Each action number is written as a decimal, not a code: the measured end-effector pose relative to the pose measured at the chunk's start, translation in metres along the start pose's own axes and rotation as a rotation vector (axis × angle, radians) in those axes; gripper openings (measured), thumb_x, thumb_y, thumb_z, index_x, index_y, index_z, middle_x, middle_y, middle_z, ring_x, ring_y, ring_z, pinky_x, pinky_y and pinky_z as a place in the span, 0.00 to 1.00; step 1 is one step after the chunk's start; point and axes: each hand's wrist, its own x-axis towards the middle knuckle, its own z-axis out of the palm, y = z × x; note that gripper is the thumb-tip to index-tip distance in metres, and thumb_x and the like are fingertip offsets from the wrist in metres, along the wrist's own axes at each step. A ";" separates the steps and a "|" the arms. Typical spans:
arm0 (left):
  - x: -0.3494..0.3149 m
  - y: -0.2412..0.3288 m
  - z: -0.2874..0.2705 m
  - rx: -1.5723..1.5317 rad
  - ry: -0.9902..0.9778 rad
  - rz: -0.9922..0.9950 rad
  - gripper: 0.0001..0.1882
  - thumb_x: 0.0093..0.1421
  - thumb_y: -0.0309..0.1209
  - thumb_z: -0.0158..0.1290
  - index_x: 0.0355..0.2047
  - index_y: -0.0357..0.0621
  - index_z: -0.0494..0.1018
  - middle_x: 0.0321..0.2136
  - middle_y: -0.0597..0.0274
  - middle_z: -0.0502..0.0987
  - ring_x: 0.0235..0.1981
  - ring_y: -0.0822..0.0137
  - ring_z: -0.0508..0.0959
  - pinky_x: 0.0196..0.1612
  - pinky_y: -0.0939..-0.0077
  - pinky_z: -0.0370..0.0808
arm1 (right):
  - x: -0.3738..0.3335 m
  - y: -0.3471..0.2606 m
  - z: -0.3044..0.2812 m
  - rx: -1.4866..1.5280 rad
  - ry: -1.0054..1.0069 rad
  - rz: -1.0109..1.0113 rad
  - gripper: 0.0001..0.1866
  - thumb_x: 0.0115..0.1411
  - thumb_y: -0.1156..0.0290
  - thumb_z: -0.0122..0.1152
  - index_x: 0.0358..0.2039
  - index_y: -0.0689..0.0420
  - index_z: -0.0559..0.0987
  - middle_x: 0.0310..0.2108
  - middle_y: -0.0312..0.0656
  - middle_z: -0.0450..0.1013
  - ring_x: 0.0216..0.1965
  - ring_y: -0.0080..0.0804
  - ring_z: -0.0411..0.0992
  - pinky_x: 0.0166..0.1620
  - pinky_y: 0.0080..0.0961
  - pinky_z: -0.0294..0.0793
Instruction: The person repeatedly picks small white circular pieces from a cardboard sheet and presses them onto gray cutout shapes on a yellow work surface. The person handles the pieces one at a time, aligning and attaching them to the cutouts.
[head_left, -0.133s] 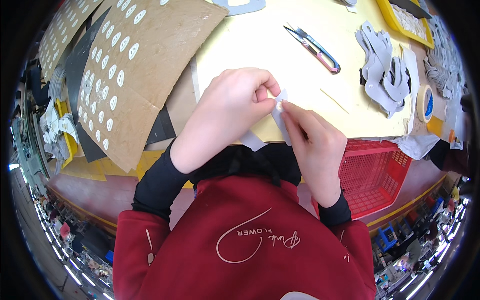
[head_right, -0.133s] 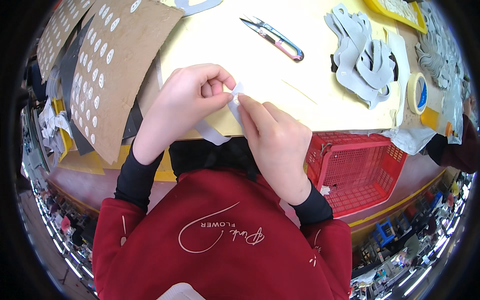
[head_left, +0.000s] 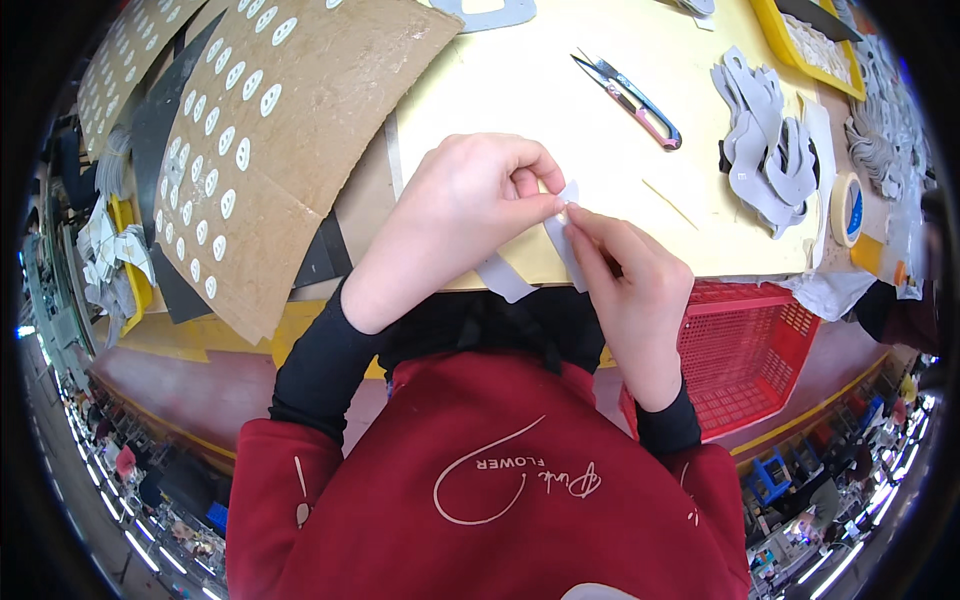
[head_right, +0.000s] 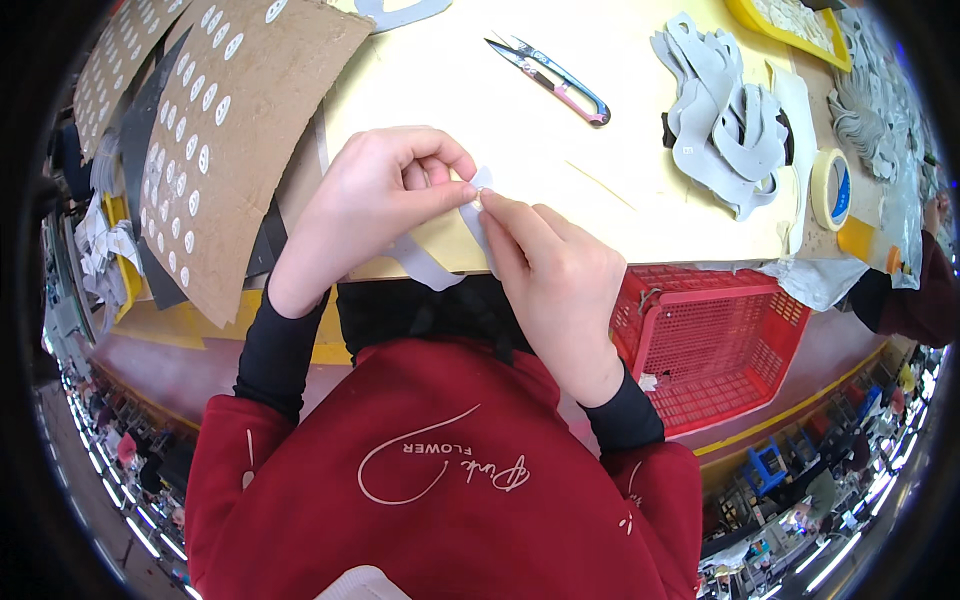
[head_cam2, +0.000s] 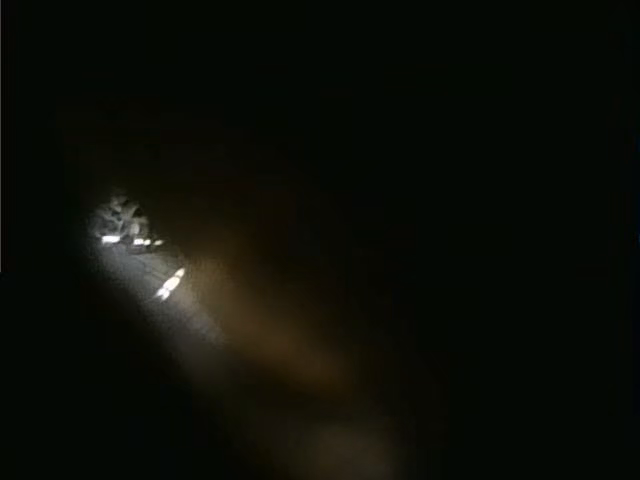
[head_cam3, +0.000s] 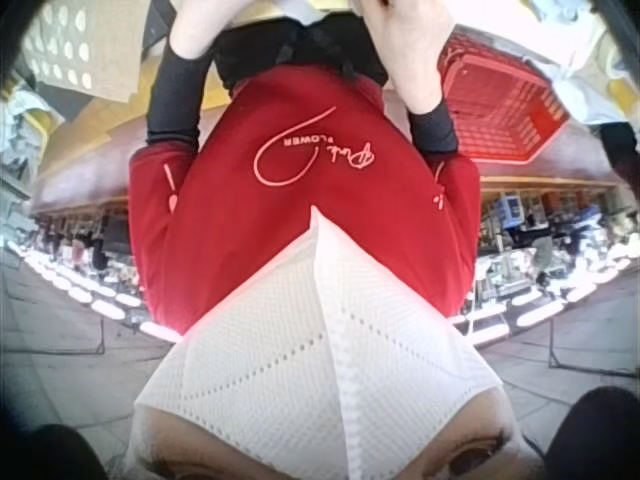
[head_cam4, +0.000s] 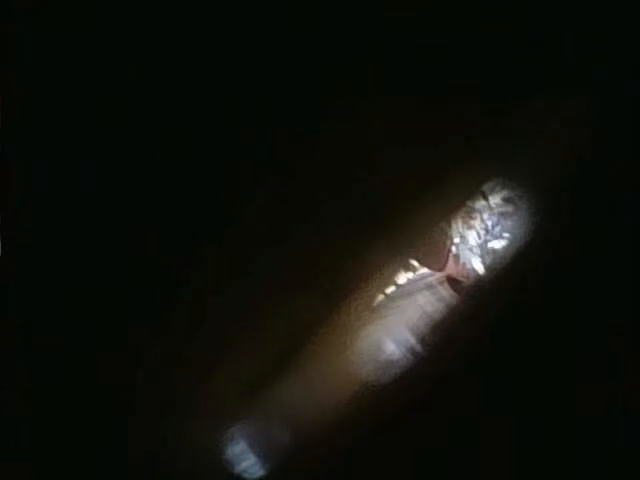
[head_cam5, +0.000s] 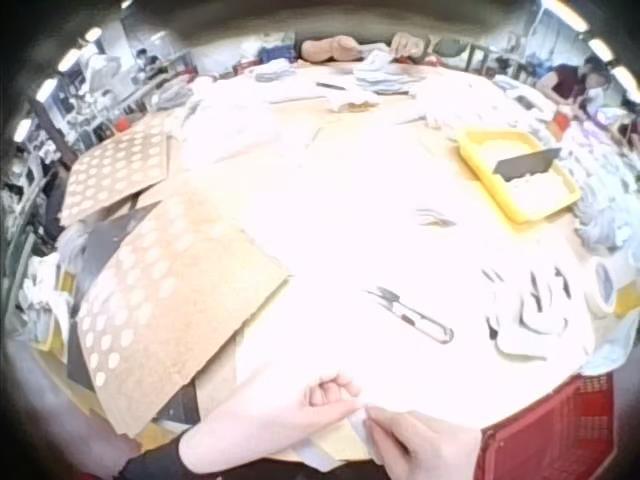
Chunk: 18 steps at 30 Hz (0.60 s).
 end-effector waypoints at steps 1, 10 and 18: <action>-0.001 -0.003 0.003 -0.017 0.023 0.005 0.07 0.57 0.26 0.61 0.34 0.36 0.80 0.19 0.73 0.69 0.19 0.84 0.64 0.23 0.83 0.63 | 0.000 0.001 0.000 0.024 -0.002 0.005 0.06 0.55 0.74 0.69 0.35 0.53 0.84 0.19 0.36 0.72 0.19 0.32 0.73 0.23 0.28 0.69; 0.006 -0.006 0.004 -0.046 0.098 0.043 0.07 0.56 0.27 0.62 0.33 0.36 0.82 0.18 0.72 0.70 0.18 0.84 0.64 0.23 0.85 0.62 | 0.005 -0.002 -0.002 0.078 -0.039 0.105 0.06 0.55 0.75 0.69 0.35 0.55 0.84 0.23 0.40 0.79 0.23 0.32 0.78 0.26 0.25 0.73; 0.001 -0.005 0.008 -0.004 0.125 0.032 0.07 0.55 0.27 0.61 0.32 0.36 0.81 0.17 0.70 0.71 0.17 0.83 0.66 0.23 0.84 0.63 | 0.002 -0.005 -0.005 0.082 -0.090 0.172 0.07 0.56 0.73 0.69 0.36 0.53 0.84 0.21 0.38 0.77 0.20 0.30 0.76 0.25 0.25 0.71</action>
